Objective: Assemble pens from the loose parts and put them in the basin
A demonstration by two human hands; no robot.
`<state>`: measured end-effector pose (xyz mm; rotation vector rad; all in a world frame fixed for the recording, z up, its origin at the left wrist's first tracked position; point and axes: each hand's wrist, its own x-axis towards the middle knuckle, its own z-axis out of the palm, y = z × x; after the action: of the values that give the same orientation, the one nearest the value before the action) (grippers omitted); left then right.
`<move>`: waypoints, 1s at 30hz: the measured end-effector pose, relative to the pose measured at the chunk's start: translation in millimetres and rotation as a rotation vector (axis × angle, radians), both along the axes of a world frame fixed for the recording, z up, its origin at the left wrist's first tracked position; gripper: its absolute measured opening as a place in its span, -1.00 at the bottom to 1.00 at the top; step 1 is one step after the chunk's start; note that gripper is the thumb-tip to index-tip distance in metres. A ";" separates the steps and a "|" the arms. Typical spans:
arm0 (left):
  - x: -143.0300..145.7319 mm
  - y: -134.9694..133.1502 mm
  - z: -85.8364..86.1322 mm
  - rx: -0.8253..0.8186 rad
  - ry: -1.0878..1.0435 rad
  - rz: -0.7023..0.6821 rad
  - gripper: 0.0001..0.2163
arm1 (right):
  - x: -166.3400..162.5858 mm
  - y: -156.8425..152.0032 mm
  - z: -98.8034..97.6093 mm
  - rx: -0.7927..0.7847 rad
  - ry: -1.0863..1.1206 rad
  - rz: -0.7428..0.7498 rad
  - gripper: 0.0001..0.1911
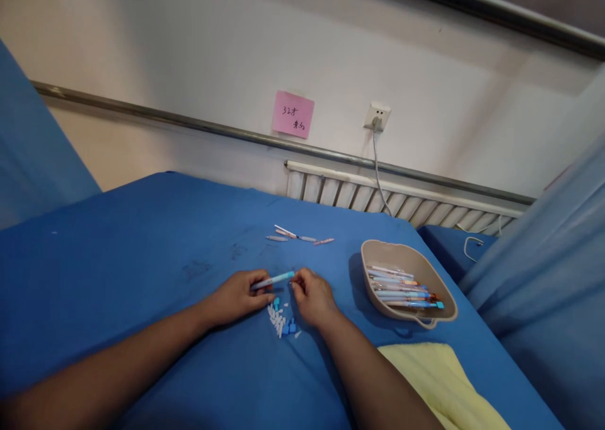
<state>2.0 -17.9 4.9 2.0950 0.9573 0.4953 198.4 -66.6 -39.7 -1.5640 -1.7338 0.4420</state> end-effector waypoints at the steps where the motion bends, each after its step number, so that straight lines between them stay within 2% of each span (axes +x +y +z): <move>1: 0.5 -2.5 0.2 0.045 0.052 -0.020 -0.82 | 0.0 -0.3 0.6 0.009 -0.013 -0.001 -0.91; 6: 3.9 -9.2 -0.1 0.228 0.165 -0.086 -0.82 | -1.1 -1.9 3.4 0.011 -0.001 0.035 -0.86; 11: 8.3 -9.0 -2.9 0.244 0.152 -0.132 -0.89 | -1.7 -0.7 -1.6 -0.005 0.057 0.038 -0.91; 17: 11.3 -7.7 -4.3 0.189 0.115 -0.106 -0.88 | 0.4 2.8 -8.0 -0.043 0.282 0.048 -0.90; 22: 11.9 -6.0 -3.9 0.089 0.089 -0.074 -0.82 | -0.3 5.4 -4.5 -0.061 0.503 0.046 -0.89; 30: 5.9 3.3 -1.1 -0.139 -0.102 -0.009 -0.58 | 5.0 8.3 10.5 -0.055 0.854 -0.037 -0.76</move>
<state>7.8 -14.6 3.8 1.9306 0.8976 0.5109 203.4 -58.3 -29.2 -1.1697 -1.0298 0.9733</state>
